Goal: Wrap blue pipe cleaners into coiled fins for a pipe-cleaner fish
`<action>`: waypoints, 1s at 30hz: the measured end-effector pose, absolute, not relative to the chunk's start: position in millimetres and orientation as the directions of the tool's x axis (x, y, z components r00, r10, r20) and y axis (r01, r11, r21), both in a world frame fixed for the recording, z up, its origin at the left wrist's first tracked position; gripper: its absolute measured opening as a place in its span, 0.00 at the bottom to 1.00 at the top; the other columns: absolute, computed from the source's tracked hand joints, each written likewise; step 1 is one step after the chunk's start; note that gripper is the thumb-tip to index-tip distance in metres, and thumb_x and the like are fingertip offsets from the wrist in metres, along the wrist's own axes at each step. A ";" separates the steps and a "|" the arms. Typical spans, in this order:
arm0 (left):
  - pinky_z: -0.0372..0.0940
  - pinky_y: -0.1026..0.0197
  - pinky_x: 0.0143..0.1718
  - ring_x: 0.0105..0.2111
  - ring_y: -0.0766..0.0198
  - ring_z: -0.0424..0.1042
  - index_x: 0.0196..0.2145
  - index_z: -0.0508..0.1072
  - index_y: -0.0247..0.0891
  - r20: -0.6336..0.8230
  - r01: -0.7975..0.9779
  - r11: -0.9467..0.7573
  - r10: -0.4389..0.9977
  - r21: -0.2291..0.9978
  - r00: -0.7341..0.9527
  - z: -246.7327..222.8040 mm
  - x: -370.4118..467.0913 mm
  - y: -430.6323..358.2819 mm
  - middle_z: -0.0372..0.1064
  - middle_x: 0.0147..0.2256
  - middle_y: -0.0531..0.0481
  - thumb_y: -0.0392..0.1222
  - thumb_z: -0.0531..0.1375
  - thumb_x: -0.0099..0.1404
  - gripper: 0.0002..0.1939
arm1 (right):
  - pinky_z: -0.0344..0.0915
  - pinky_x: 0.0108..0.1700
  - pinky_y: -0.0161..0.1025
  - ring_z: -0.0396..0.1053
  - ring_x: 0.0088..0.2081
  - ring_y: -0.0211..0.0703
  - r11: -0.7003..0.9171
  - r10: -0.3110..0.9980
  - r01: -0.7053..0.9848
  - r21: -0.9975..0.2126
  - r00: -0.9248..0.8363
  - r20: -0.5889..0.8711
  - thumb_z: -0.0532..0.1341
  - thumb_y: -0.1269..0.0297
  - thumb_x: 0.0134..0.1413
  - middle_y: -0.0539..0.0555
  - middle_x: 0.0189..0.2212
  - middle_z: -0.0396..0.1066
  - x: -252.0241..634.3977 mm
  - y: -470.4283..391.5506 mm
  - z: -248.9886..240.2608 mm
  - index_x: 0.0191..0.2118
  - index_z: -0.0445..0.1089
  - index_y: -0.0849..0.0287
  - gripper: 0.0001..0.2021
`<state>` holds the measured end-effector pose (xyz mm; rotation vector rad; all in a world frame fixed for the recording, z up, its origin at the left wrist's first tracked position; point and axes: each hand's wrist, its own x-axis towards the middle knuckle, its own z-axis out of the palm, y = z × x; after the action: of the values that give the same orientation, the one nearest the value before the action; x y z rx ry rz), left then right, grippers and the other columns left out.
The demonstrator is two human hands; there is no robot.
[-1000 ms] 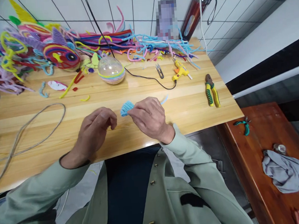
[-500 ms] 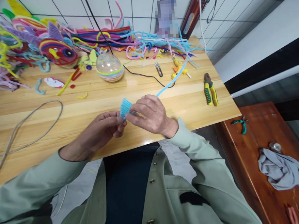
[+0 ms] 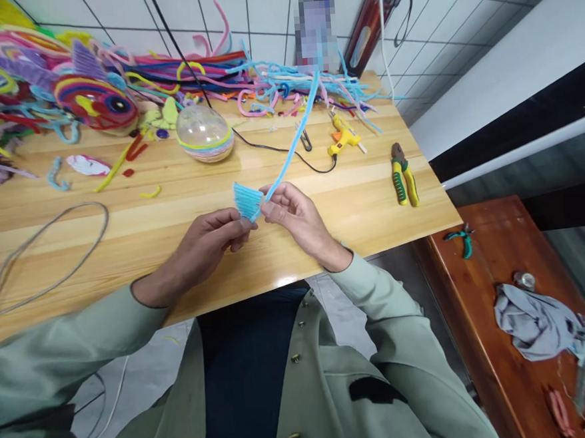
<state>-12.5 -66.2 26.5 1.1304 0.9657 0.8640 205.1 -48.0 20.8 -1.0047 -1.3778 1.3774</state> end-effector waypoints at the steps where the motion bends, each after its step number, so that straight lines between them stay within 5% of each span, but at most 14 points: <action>1: 0.57 0.59 0.30 0.27 0.65 0.63 0.26 0.75 0.41 -0.183 -0.057 0.219 0.911 0.974 0.370 25.3 -11.8 -65.1 0.67 0.26 0.54 0.45 0.69 0.67 0.13 | 0.75 0.42 0.39 0.74 0.34 0.38 0.014 0.964 -0.096 -0.995 -0.263 0.039 0.76 0.39 0.60 0.47 0.36 0.77 203.4 -45.1 19.1 0.52 0.77 0.53 0.26; 11: 0.60 0.57 0.32 0.27 0.64 0.64 0.27 0.76 0.41 -0.192 0.004 0.207 0.898 0.978 0.395 20.2 -11.2 -58.5 0.68 0.26 0.52 0.50 0.66 0.71 0.16 | 0.72 0.36 0.37 0.70 0.29 0.35 0.002 0.973 -0.131 -0.991 -0.229 0.032 0.81 0.43 0.55 0.43 0.28 0.73 198.2 -43.2 12.5 0.40 0.75 0.54 0.23; 22: 0.54 0.59 0.29 0.24 0.66 0.56 0.23 0.66 0.43 -0.158 0.106 0.129 0.930 0.986 0.331 22.0 -7.2 -53.8 0.61 0.22 0.56 0.48 0.65 0.63 0.16 | 0.74 0.36 0.38 0.71 0.31 0.36 0.037 0.989 -0.057 -0.998 -0.139 0.044 0.79 0.41 0.56 0.45 0.33 0.75 198.1 -39.5 6.4 0.50 0.79 0.51 0.25; 30: 0.55 0.59 0.29 0.25 0.65 0.57 0.22 0.67 0.43 -0.150 0.091 0.127 0.935 0.988 0.322 15.7 -6.8 -48.2 0.62 0.22 0.57 0.44 0.62 0.60 0.10 | 0.76 0.38 0.40 0.73 0.30 0.38 0.141 0.990 0.004 -0.990 0.018 0.141 0.77 0.41 0.61 0.47 0.31 0.77 201.2 -43.8 5.9 0.40 0.81 0.52 0.19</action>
<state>-6.8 -48.2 15.7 1.2938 1.0711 0.8277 201.2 -43.8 5.9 -1.1144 -1.2616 1.0902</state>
